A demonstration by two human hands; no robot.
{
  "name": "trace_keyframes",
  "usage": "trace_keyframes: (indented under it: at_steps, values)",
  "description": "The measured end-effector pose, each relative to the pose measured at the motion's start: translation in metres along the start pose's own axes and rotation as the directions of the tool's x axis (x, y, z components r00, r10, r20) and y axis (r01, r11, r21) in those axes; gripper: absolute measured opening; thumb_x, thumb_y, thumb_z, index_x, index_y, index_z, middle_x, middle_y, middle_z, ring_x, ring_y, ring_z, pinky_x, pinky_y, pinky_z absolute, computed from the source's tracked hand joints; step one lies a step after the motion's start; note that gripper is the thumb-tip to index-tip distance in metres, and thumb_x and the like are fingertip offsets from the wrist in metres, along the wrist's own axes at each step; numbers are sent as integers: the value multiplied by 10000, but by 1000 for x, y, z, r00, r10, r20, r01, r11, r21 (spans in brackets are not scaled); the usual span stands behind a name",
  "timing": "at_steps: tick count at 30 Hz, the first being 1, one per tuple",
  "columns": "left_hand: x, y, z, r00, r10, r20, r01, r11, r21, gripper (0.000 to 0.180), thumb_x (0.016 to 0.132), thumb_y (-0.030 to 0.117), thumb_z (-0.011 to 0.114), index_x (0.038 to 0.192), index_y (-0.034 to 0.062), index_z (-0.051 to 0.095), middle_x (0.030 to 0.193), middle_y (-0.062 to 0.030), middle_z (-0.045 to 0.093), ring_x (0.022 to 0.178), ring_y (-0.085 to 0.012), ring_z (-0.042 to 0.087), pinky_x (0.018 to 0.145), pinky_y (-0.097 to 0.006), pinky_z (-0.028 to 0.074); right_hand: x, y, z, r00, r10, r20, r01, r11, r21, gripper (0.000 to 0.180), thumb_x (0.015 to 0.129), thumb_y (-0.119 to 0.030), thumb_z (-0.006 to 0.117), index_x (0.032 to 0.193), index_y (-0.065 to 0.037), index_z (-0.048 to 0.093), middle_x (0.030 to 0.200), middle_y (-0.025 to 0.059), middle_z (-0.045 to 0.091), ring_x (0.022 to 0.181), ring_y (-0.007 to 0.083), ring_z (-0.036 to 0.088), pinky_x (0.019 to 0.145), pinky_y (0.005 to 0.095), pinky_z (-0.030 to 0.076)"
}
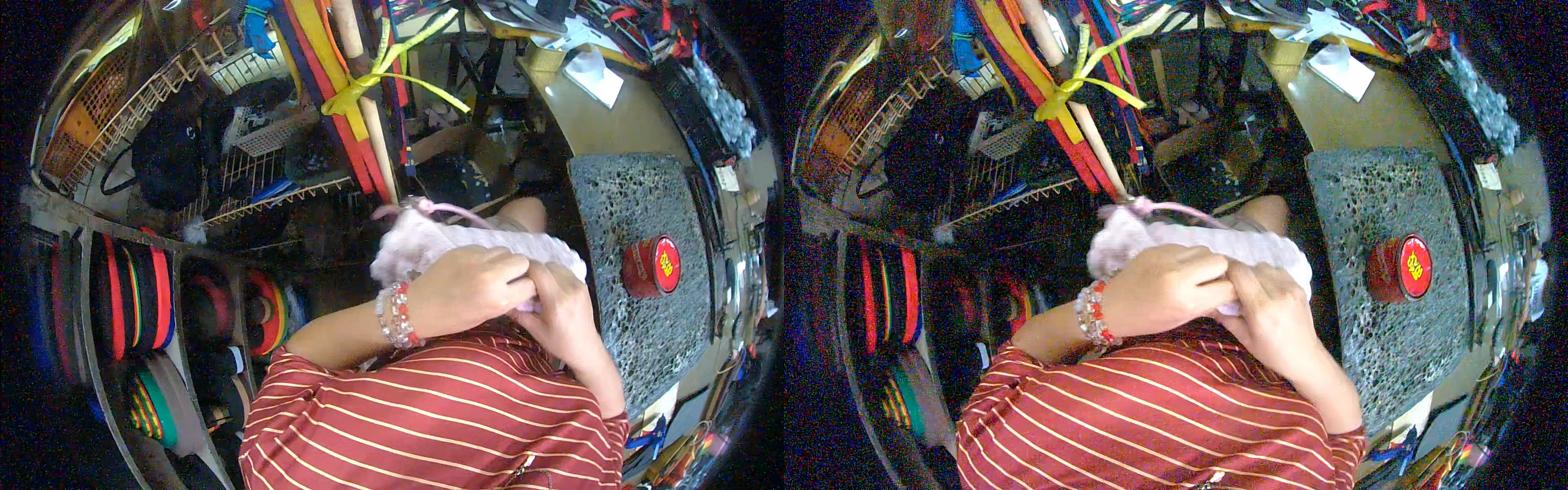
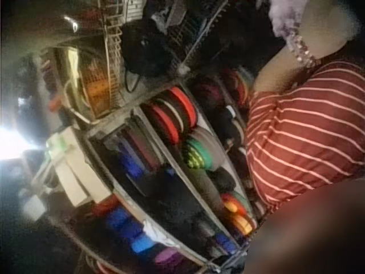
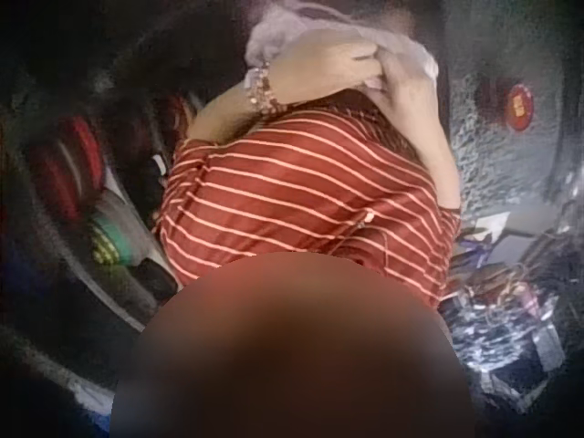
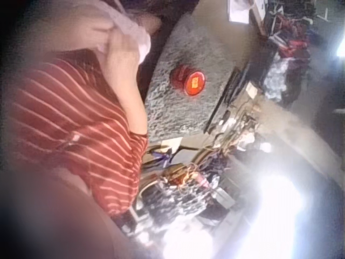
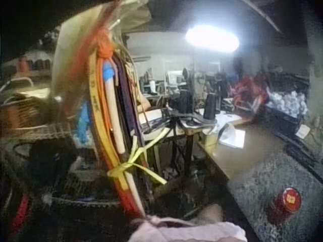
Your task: The person measures and aligns black strap pieces with yellow and white templates on a workbench, then places them aside. They handle a pink strap, a foam pad, and a red tin, and finally pour liquid from a metal can into the tin using a funnel.
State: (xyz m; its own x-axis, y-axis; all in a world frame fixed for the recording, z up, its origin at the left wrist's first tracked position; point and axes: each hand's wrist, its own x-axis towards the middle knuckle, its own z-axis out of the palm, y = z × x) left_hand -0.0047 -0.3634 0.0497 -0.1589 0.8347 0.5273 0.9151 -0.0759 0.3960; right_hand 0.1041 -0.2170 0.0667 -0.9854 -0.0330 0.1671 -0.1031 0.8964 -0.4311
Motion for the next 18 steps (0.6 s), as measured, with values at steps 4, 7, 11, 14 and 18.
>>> trace_keyframes:
  at_steps: [4,7,11,14,18]
  values:
    - [-12,-26,14,990,-12,-143,-14,984,-180,120,831,111,615,940,65,632,867,-59,588,838,-251,605,847,-354,479,-15,34,14,963,213,-167,-180,964,196,316,640,10,650,954,-6,670,835,184,655,803,320,652,741,378,512]
    - [-59,-76,21,842,-272,-466,230,962,-147,122,843,22,584,951,51,633,933,-119,602,852,-237,616,815,-358,496,-17,75,19,796,581,-170,-401,716,571,216,749,13,611,959,30,660,876,109,685,812,151,630,743,286,487]
    - [-158,-136,81,579,-748,-325,437,622,-650,139,910,7,503,1006,35,599,927,-77,615,757,-123,605,643,-247,505,-19,112,23,726,641,-249,-433,708,558,234,847,-54,588,1054,49,629,916,113,684,855,133,610,782,275,470]
    - [-229,-209,114,183,-929,-322,460,371,-807,164,936,37,470,1058,59,578,886,-53,606,699,-125,599,595,-266,517,-25,120,25,743,600,-296,-479,786,392,260,822,-28,578,1063,58,621,941,167,682,884,205,640,807,307,478]
    - [-301,-329,108,-278,-958,-72,-65,93,-994,307,901,220,579,1152,57,510,1078,-73,553,963,-187,575,863,-264,495,-34,114,36,779,555,-291,-499,831,246,303,777,6,565,1070,60,619,962,214,668,916,278,651,832,330,478]
